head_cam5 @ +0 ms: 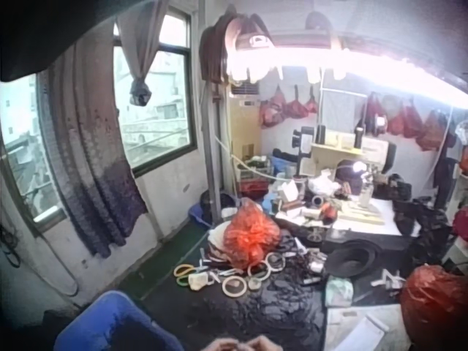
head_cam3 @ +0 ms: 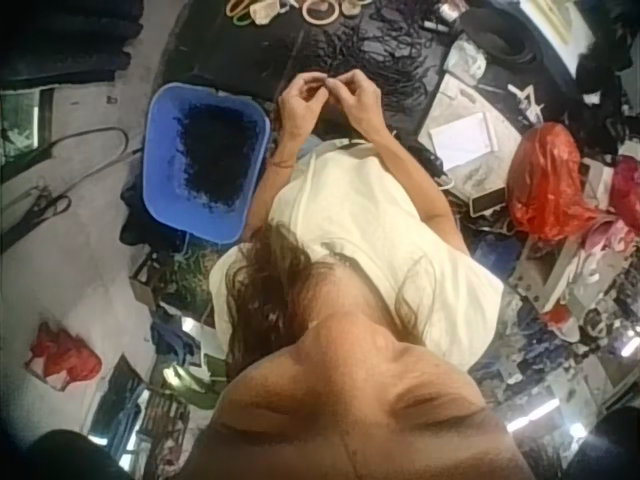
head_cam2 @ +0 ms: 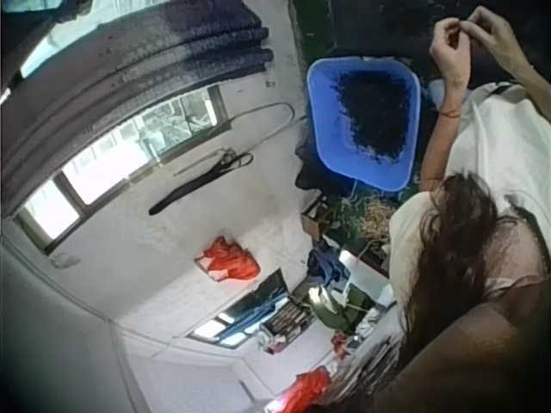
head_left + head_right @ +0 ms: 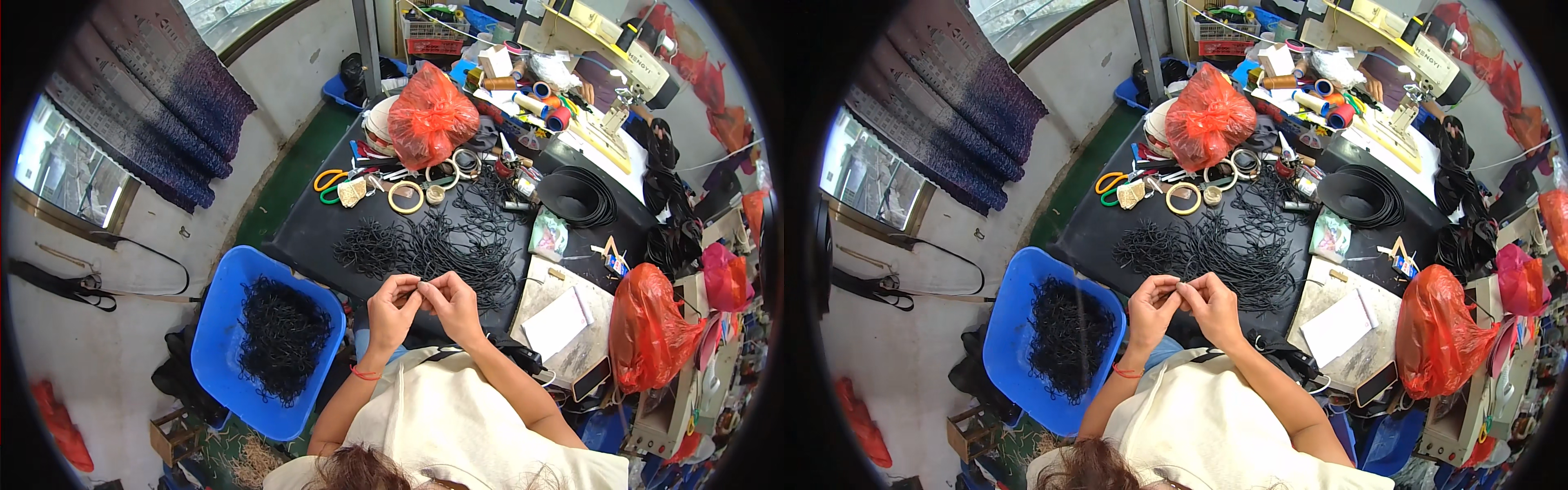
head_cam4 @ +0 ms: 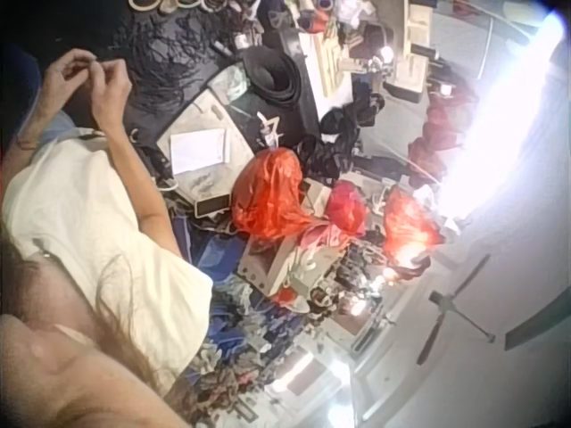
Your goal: The person sits at a cluttered workbench and repeatedly picks up small black elastic bands from a pile. They tie each band into a knot by hand and place the finished item into a blue plastic bin. The process is repetitive and involves handling the bands one at a time.
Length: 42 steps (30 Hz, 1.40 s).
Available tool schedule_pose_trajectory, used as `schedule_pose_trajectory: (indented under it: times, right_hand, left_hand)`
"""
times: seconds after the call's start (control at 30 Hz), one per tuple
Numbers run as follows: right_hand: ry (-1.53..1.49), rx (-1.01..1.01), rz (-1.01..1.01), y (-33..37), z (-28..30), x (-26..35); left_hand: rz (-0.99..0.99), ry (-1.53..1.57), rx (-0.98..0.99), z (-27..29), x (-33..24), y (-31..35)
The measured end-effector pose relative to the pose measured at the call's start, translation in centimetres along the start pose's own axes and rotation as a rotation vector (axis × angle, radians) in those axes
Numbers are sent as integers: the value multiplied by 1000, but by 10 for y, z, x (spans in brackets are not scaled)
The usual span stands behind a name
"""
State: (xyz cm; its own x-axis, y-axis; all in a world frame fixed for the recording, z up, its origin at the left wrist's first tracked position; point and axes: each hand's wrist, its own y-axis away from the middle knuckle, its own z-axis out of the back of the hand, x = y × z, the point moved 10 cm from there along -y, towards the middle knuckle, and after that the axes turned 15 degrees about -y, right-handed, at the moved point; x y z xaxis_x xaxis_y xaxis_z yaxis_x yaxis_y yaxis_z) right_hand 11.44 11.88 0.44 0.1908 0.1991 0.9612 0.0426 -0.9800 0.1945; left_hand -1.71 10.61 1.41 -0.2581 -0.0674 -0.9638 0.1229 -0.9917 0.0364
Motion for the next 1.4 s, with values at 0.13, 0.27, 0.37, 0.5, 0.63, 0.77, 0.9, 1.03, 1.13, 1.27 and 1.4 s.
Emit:
schedule_pose_trajectory:
  times: [0.13,0.27,0.37,0.5,0.63,0.77,0.9,1.03,1.13,1.27,1.4]
  right_hand:
    - [36,10,52,-13,15,-17]
    - [319,275,65,-9,-4,1]
    - [67,180,-56,-11,6,-18]
    - [-267,129,-189,-8,6,-37]
    - [-180,65,-130,-9,12,-38]
    - [59,-94,50,-5,23,-24]
    - [-186,-176,126,-7,28,-15]
    - [-236,-89,-231,-9,39,-32]
    - [-189,151,-255,1,6,-26]
    - [-230,135,-224,-2,3,-26]
    - [-195,85,-176,-4,8,-30]
  left_hand:
    - [-92,-129,44,1,-20,1]
    - [-157,-242,160,-2,-16,2]
    - [-149,-261,202,-5,-15,7]
    - [12,-154,280,-9,2,8]
    - [75,-19,335,-22,24,11]
    - [86,-104,506,-38,25,18]
    - [157,173,319,-28,30,11]
    - [131,123,349,-21,26,10]
    - [131,59,419,-22,19,11]
    - [127,114,408,-20,14,14]
    - [129,82,315,-17,6,16]
